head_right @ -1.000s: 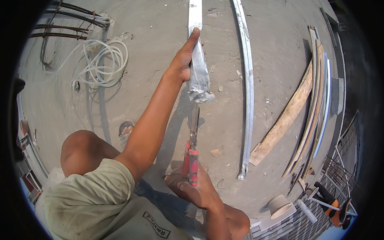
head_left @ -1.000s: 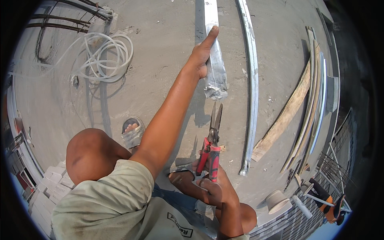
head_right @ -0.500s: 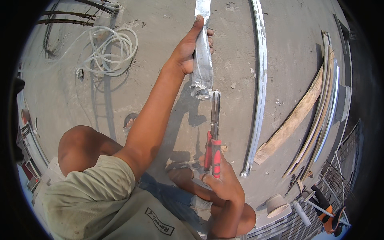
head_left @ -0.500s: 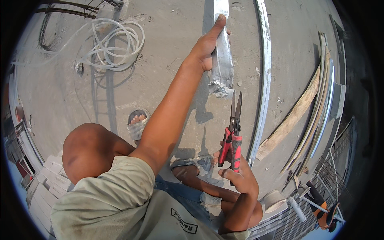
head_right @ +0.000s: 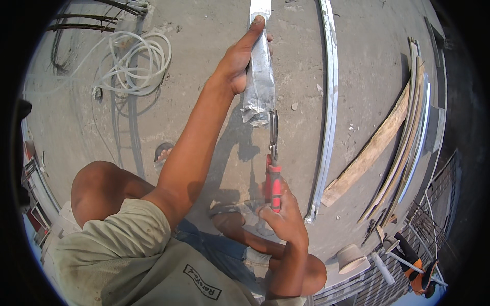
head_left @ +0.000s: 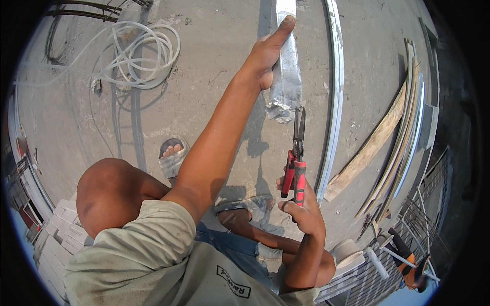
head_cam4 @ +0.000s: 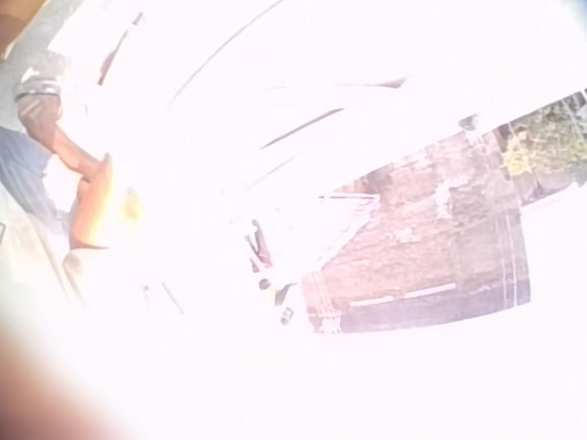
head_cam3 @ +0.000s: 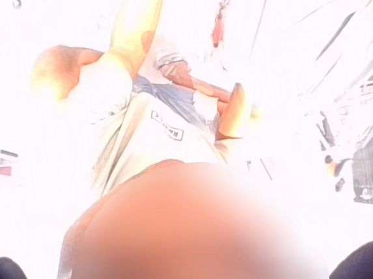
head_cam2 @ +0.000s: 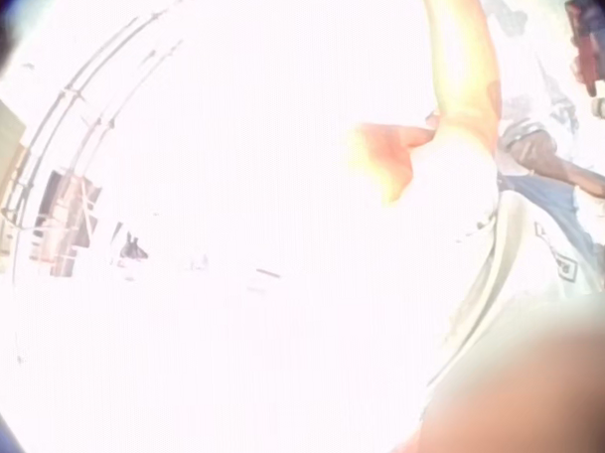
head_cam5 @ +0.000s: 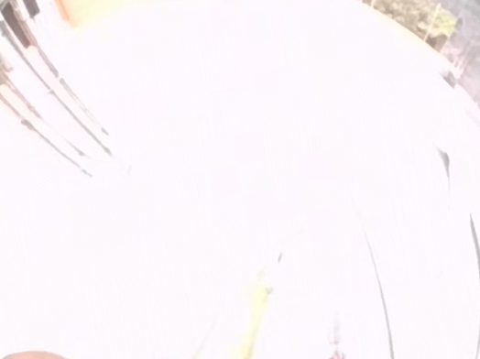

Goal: The person sits on a rooftop and uses tin snips to cut long metal strips into shorter pieces. They repeatedly position the strips, cut them, and place the cut pieces on the ground.

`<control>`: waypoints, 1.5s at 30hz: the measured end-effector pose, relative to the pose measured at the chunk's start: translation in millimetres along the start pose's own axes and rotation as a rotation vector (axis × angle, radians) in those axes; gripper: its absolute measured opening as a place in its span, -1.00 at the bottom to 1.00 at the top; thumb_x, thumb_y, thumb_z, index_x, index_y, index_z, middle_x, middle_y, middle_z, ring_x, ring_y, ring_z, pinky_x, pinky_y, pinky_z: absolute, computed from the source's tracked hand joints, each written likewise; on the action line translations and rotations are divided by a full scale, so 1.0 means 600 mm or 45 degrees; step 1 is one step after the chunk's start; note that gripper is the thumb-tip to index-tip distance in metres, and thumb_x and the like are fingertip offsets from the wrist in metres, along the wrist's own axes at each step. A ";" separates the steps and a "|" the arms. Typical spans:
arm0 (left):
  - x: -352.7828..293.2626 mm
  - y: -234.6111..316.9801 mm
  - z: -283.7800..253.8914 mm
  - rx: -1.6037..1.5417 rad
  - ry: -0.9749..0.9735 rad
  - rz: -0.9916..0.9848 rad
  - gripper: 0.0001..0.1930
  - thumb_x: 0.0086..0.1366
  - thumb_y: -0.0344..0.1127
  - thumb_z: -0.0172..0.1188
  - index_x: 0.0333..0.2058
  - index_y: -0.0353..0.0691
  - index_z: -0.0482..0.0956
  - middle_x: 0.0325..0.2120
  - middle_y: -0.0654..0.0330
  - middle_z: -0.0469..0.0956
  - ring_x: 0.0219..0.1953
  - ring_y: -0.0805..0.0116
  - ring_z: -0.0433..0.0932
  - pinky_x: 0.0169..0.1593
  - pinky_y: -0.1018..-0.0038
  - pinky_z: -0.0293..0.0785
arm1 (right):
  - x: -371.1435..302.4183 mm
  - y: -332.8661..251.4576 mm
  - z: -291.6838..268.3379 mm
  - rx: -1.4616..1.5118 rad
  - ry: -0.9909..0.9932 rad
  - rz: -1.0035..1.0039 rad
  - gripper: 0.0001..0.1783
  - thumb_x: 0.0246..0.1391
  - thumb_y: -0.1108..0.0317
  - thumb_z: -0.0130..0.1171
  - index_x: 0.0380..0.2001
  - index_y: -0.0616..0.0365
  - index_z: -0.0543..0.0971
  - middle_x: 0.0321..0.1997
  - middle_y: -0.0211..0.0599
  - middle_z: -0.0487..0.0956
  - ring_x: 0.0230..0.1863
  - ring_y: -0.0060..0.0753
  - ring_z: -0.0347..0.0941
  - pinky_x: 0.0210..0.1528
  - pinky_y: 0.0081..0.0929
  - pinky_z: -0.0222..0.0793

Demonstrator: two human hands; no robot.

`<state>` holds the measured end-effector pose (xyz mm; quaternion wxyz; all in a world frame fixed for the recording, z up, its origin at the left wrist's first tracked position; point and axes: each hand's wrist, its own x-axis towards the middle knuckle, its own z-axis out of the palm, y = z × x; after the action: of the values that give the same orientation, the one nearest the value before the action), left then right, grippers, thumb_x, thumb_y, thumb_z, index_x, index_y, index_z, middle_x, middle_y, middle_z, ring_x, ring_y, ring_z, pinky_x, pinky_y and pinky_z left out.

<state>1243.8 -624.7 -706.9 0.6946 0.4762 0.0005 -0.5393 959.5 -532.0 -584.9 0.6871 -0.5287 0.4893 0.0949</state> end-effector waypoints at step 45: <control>0.005 -0.146 -0.033 0.077 -0.085 -0.178 0.03 0.03 0.78 -0.15 -0.14 -0.26 0.42 -0.58 0.26 0.40 -0.68 0.53 0.46 -0.59 0.53 0.55 | 0.097 0.051 0.071 -0.749 0.667 0.120 -0.52 -0.30 0.32 0.33 -0.23 0.18 0.42 -0.53 -0.08 0.57 -0.45 0.12 0.54 -0.25 -0.13 0.47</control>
<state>1189.5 -610.4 -777.4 0.6402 0.4774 -0.0057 -0.6018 993.3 -506.6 -651.0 0.3530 -0.6861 0.6238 0.1243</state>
